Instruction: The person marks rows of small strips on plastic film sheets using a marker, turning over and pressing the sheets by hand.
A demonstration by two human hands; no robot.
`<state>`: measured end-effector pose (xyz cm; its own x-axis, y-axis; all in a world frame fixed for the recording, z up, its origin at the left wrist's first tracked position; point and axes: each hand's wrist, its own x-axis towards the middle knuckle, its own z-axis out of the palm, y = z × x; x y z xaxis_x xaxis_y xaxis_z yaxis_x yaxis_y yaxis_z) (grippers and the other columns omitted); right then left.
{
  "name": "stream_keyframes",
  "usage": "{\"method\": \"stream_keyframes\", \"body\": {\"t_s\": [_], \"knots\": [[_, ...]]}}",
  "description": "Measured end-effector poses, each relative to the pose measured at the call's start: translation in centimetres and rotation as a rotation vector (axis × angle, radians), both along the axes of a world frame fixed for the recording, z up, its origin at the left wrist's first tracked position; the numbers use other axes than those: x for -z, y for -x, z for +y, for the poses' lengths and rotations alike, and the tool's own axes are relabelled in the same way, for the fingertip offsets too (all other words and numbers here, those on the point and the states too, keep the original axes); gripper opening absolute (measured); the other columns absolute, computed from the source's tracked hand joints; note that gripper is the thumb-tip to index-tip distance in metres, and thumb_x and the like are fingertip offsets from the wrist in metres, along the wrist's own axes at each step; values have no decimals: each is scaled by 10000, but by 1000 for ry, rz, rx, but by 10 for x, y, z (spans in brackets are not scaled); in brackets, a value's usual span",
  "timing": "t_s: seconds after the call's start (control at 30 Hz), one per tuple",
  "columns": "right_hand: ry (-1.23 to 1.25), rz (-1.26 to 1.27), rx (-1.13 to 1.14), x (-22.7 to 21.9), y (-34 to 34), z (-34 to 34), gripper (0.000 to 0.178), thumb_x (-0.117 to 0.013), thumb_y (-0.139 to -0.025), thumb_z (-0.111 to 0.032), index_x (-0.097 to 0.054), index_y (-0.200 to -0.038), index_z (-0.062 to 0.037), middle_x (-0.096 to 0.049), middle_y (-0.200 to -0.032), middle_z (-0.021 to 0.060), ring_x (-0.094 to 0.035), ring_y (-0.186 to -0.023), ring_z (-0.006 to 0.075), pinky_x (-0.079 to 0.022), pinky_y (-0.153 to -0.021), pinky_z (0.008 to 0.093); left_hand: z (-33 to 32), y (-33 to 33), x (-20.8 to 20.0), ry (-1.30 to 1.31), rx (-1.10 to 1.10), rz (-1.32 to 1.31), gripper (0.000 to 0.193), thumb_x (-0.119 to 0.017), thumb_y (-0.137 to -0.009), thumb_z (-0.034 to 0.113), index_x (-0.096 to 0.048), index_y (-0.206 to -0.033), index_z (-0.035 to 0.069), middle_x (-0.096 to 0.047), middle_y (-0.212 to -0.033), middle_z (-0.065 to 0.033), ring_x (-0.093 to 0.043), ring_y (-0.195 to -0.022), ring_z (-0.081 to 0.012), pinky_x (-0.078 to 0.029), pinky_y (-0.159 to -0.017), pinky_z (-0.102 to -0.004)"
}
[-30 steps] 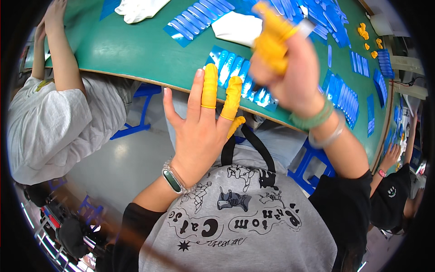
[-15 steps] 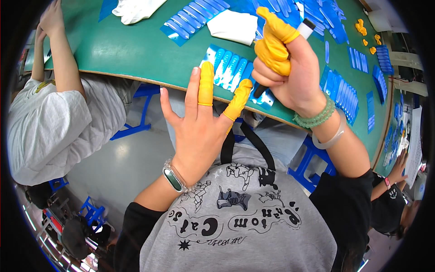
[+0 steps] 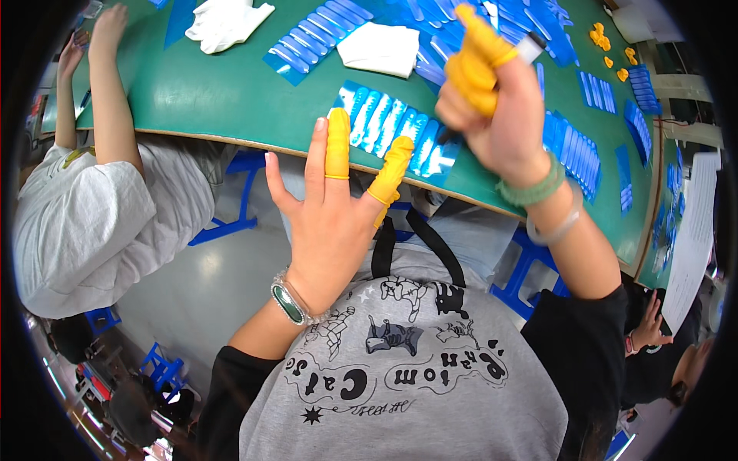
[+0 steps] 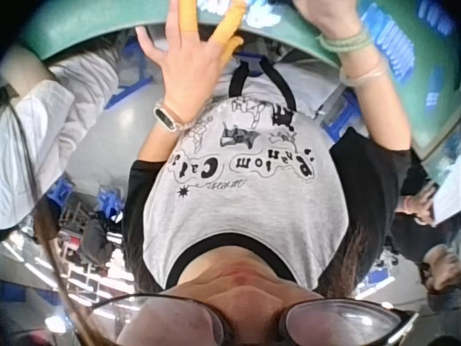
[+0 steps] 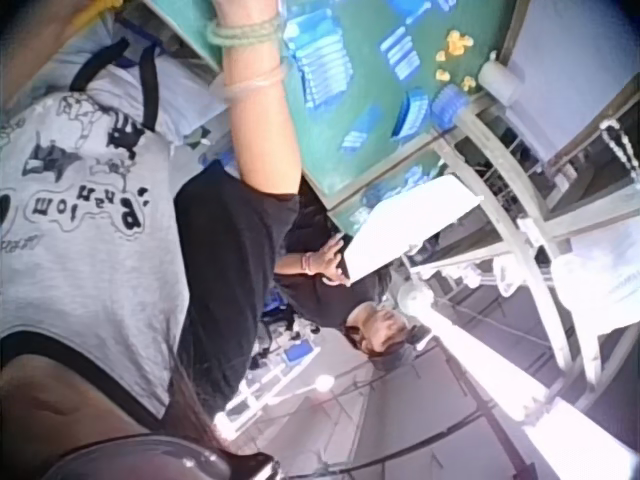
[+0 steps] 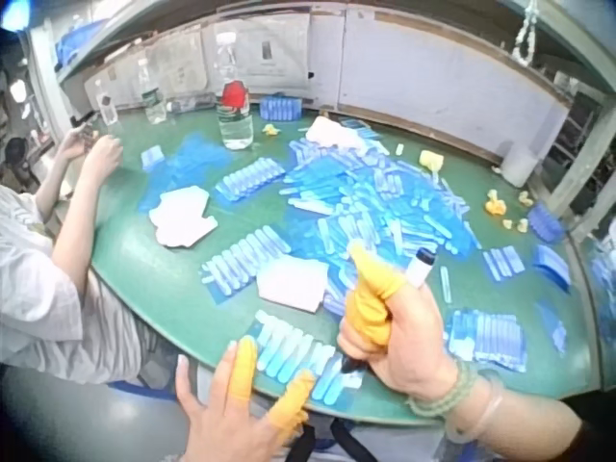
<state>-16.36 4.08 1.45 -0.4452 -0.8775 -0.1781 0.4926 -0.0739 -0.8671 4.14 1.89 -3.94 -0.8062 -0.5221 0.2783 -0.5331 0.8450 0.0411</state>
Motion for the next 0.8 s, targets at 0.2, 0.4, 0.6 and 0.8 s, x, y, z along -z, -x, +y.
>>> {"method": "stream_keyframes", "body": {"t_s": [0.2, 0.4, 0.6, 0.8], "knots": [[151, 110, -179, 14, -4, 21, 285, -462, -1044, -328, -593, -889, -129, -304, -585, -55, -240, -441, 77, -211, -457, 254, 1, 2, -2, -27, 8, 23, 598, -769, -795, 396, -588, -1363, 354, -343, -1551, -234, -338, -1443, -344, -62, -1127, -657], [216, -102, -147, 17, -4, 17, 272, -515, -1031, -308, -538, -868, -91, -389, -581, -32, -323, -414, 78, -246, -413, 266, 0, 6, -6, -29, 20, 4, 656, -769, -800, 417, -554, -1413, 326, -329, -1566, -220, -334, -1445, -332, -74, -1126, -651], [330, 203, 204, -2, -2, 27, 242, -599, -997, -247, -640, -873, -42, -540, -663, -16, -439, -515, 53, -307, -457, 223, 2, 11, -14, 40, 71, 127, 612, -785, -772, 458, -640, -1292, 171, -439, -1508, -199, -317, -1447, -385, -127, -1141, -623], [292, 523, 191, -5, -5, 112, 340, -716, -897, -33, -642, -1226, 7, -677, -1038, 27, -442, -654, -12, -395, -613, 179, -9, 15, -24, -515, 50, 616, 168, -729, -910, 136, -668, -1020, 25, -702, -1011, -99, -679, -866, -207, -512, -827, -375]]}}
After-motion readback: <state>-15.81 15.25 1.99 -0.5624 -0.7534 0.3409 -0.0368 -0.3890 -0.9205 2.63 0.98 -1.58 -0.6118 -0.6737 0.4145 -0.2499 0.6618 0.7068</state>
